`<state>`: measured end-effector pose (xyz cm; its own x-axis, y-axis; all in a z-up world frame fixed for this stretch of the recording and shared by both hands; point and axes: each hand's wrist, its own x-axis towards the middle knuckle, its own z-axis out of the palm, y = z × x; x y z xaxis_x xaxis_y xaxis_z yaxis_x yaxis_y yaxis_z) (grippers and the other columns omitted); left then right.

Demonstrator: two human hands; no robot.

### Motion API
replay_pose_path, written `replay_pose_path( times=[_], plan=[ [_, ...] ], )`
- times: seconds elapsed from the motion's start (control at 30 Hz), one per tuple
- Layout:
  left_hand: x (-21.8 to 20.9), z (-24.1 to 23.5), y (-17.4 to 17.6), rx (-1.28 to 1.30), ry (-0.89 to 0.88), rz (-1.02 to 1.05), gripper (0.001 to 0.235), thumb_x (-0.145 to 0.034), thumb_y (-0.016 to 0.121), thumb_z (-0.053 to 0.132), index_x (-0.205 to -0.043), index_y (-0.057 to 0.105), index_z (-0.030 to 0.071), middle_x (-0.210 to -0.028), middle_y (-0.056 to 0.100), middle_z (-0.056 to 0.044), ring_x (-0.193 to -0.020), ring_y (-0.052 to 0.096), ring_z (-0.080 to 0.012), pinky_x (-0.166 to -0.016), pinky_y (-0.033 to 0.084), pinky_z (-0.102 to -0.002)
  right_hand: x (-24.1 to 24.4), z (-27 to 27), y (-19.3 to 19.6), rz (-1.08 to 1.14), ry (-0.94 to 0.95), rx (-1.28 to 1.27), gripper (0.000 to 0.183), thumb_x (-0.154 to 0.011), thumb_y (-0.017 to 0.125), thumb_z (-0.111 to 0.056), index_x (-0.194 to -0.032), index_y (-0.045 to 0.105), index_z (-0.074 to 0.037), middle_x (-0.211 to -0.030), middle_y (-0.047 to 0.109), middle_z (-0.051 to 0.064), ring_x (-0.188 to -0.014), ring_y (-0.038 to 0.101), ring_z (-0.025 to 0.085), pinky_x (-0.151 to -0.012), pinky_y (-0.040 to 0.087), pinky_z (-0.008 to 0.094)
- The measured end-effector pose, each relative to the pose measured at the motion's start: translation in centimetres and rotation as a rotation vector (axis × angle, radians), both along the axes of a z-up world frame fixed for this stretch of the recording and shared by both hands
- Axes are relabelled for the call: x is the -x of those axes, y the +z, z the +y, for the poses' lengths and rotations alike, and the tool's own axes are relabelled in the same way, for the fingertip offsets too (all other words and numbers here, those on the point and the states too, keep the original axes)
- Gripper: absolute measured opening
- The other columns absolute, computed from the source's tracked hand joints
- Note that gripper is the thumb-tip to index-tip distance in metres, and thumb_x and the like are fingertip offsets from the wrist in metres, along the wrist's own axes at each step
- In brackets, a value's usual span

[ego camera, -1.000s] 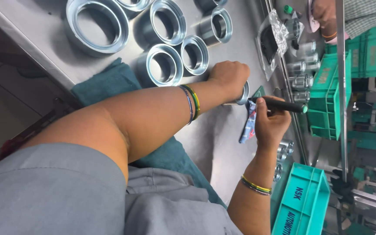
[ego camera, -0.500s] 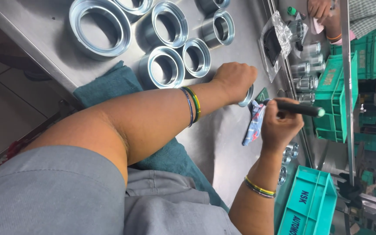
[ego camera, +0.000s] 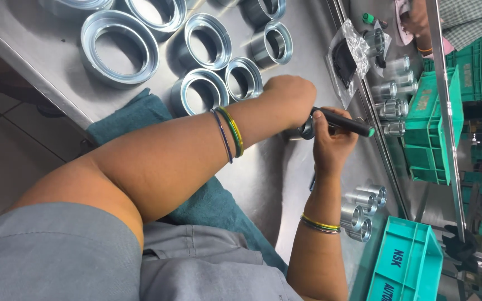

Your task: Inspecting and cleaning metal collars or rings using a cloth and marker.

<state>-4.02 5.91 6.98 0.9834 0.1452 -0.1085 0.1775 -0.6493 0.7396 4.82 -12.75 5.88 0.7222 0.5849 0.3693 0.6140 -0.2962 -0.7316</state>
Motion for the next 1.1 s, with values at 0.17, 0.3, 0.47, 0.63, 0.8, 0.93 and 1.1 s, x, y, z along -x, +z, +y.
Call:
replay_pose_path(
  times=[0.17,0.3,0.47,0.63,0.8,0.93,1.1],
  plan=[
    [-1.5,-5.2,-2.5,-0.065,-0.066,-0.263,0.019,-0.093,0.064,0.023,-0.105,0.076,0.013,-0.107,0.074,-0.012,-0.103,0.071,-0.0308,-0.080,0.058,-0.047,1.3,0.2,1.9,-0.018,-0.063,-0.272,0.021,-0.102,0.070,-0.013,-0.118,0.066,-0.001,-0.102,0.070,0.005,-0.091,0.067,0.012,-0.077,0.053,0.024],
    [-0.1,-8.6,-3.4,-0.205,-0.180,-0.452,0.020,-0.084,0.066,0.013,-0.102,0.076,0.008,-0.123,0.062,-0.015,-0.100,0.071,-0.0309,-0.078,0.060,-0.045,0.9,-3.1,3.7,0.072,-0.173,-0.582,0.027,-0.103,0.068,-0.021,-0.122,0.065,-0.002,-0.097,0.068,0.006,-0.084,0.065,0.015,-0.070,0.050,0.026],
    [-0.6,-7.4,-4.6,-0.218,-0.119,-0.347,0.032,-0.085,0.067,0.012,-0.116,0.068,0.002,-0.124,0.057,-0.019,-0.097,0.071,-0.0350,-0.075,0.060,-0.046,2.1,-6.0,3.7,0.222,-0.217,-0.692,0.028,-0.098,0.068,-0.020,-0.121,0.064,-0.004,-0.094,0.069,0.007,-0.082,0.066,0.018,-0.070,0.052,0.029],
    [-3.1,-5.5,-6.5,-0.096,-0.158,-0.387,0.017,-0.091,0.070,0.019,-0.106,0.074,0.010,-0.116,0.067,-0.016,-0.101,0.069,-0.0367,-0.083,0.054,-0.049,2.7,-7.9,1.7,0.472,-0.237,-0.872,0.028,-0.095,0.069,-0.009,-0.121,0.059,-0.007,-0.095,0.068,0.009,-0.087,0.069,0.020,-0.080,0.057,0.032],
    [-4.0,-5.7,-7.9,0.604,-0.268,-0.329,0.040,-0.083,0.083,0.028,-0.112,0.067,0.007,-0.096,0.073,-0.010,-0.088,0.070,-0.0206,-0.081,0.055,-0.035,4.0,-7.2,0.4,0.356,-0.087,-0.707,0.025,-0.096,0.068,0.002,-0.116,0.053,0.000,-0.109,0.067,0.013,-0.106,0.072,0.026,-0.102,0.060,0.040],
    [-3.6,-5.5,-7.2,0.584,-0.280,-0.344,0.042,-0.081,0.085,0.026,-0.114,0.066,0.008,-0.093,0.071,-0.005,-0.087,0.067,-0.0160,-0.080,0.054,-0.032,3.8,-6.9,-0.1,0.342,-0.071,-0.670,0.024,-0.097,0.068,0.002,-0.115,0.052,0.000,-0.113,0.068,0.015,-0.111,0.071,0.025,-0.106,0.060,0.040],
    [-3.4,-5.2,-7.2,0.546,-0.302,-0.401,0.037,-0.083,0.085,0.025,-0.110,0.067,0.006,-0.096,0.067,-0.007,-0.086,0.062,-0.0174,-0.081,0.051,-0.032,3.2,-6.9,-1.3,0.248,-0.130,-0.571,0.026,-0.100,0.072,0.000,-0.120,0.056,0.001,-0.114,0.069,0.015,-0.106,0.069,0.021,-0.102,0.057,0.035]
  ],
)
